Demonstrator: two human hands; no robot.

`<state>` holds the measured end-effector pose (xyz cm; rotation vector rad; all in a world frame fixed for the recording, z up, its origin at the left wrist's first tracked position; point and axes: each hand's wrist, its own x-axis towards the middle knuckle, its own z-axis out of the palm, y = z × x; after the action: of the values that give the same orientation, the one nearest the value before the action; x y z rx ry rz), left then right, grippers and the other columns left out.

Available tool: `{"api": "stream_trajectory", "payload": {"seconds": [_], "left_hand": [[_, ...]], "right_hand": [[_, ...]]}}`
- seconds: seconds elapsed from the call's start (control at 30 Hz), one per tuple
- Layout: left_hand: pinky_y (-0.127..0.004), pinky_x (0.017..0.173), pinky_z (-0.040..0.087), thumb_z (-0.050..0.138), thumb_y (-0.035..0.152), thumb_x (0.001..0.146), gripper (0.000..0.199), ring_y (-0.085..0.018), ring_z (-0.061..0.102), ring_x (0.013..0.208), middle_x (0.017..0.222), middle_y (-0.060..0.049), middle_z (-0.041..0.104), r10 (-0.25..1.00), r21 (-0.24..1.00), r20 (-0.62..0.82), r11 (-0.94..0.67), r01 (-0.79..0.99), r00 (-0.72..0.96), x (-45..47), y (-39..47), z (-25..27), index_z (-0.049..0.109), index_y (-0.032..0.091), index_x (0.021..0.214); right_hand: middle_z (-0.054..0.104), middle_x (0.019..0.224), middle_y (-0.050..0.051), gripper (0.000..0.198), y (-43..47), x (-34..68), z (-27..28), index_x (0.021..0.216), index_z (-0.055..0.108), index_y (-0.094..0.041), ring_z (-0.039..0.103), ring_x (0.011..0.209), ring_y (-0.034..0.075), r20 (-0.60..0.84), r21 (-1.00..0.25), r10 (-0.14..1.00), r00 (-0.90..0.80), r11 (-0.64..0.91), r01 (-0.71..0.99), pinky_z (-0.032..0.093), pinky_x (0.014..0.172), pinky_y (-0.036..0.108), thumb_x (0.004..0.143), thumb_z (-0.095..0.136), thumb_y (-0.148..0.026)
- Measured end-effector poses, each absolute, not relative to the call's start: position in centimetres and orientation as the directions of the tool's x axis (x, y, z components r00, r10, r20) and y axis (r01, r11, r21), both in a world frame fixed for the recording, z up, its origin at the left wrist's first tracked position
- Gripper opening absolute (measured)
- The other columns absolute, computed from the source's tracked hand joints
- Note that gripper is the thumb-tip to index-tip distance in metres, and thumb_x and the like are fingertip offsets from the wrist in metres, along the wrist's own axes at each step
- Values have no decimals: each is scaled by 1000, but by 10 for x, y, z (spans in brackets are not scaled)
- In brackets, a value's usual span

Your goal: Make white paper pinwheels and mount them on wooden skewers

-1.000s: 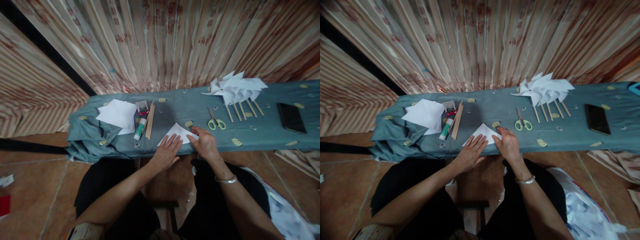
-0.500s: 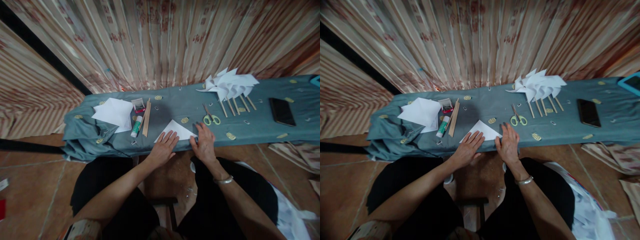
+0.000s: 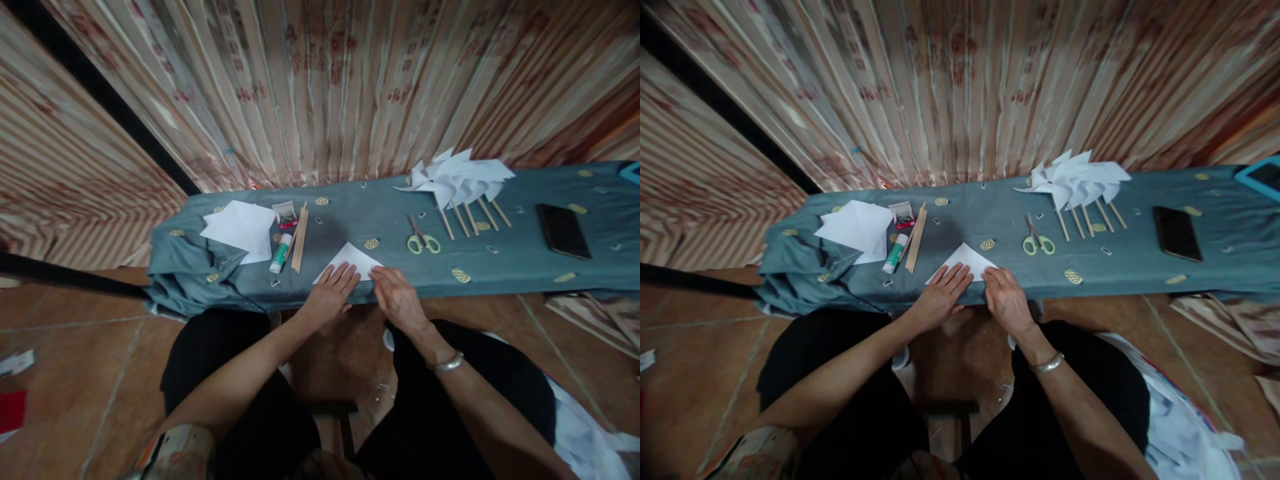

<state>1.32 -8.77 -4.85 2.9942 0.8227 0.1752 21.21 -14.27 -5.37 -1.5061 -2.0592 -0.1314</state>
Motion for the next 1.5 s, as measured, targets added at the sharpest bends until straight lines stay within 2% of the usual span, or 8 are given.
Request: {"api": "stream_trajectory", "payload": {"seconds": [0.13,0.3,0.53,0.77,0.9,1.17,1.37,1.5], "left_hand": [[-44,119,23,58,30,89,67,-27,26,147,156,-16,33,508,52,87,-861,505,857,-6,-88,-49,31,11,147],[-43,119,23,53,21,89,67,-26,23,148,157,-17,31,545,44,85,-839,543,834,-48,-98,-47,26,9,149],[-46,119,24,56,21,87,70,-26,23,148,156,-18,32,612,36,35,-791,611,790,-75,-117,-40,25,9,149],[-49,119,22,54,21,88,71,-27,16,150,159,-19,24,689,41,132,-722,691,713,-71,-131,-41,22,10,150],[-48,120,19,49,23,91,69,-26,8,151,160,-18,23,632,24,164,-770,638,757,-49,-128,-44,19,10,151],[-51,118,22,39,20,93,56,-26,28,146,156,-17,34,587,19,105,-809,588,803,-15,-121,-52,30,8,148],[-50,117,24,35,19,94,54,-26,36,141,150,-17,43,609,53,103,-793,607,787,-12,-118,-47,32,7,147],[-49,116,26,38,20,93,54,-26,38,138,147,-17,46,612,78,103,-791,607,784,-11,-115,-44,34,7,145]], "right_hand": [[68,111,15,29,-144,213,-56,111,66,-11,60,102,27,515,-228,833,-201,359,905,53,93,44,91,44,-10],[68,112,14,32,-144,215,-57,113,65,-14,59,104,26,492,-272,851,-186,353,895,51,95,45,91,42,-12],[69,112,15,32,-142,214,-57,110,67,-13,60,102,27,478,-298,863,-163,334,894,51,94,45,91,41,-13],[71,108,14,30,-138,216,-53,106,68,-13,61,102,26,472,-319,866,-163,341,885,52,92,44,93,42,-16],[71,106,15,28,-136,215,-51,104,68,-12,62,101,27,468,-293,867,-169,333,896,52,92,44,93,43,-18],[70,106,16,30,-134,210,-48,106,69,-12,62,102,27,459,-251,869,-188,329,910,52,93,45,95,42,-19],[64,126,17,39,-125,187,-52,125,61,-12,56,118,28,399,-262,862,-313,434,862,49,100,48,95,36,-15],[60,132,20,42,-103,177,-55,130,57,-8,53,122,30,358,-230,898,-255,349,908,46,103,49,97,36,-23]]}}
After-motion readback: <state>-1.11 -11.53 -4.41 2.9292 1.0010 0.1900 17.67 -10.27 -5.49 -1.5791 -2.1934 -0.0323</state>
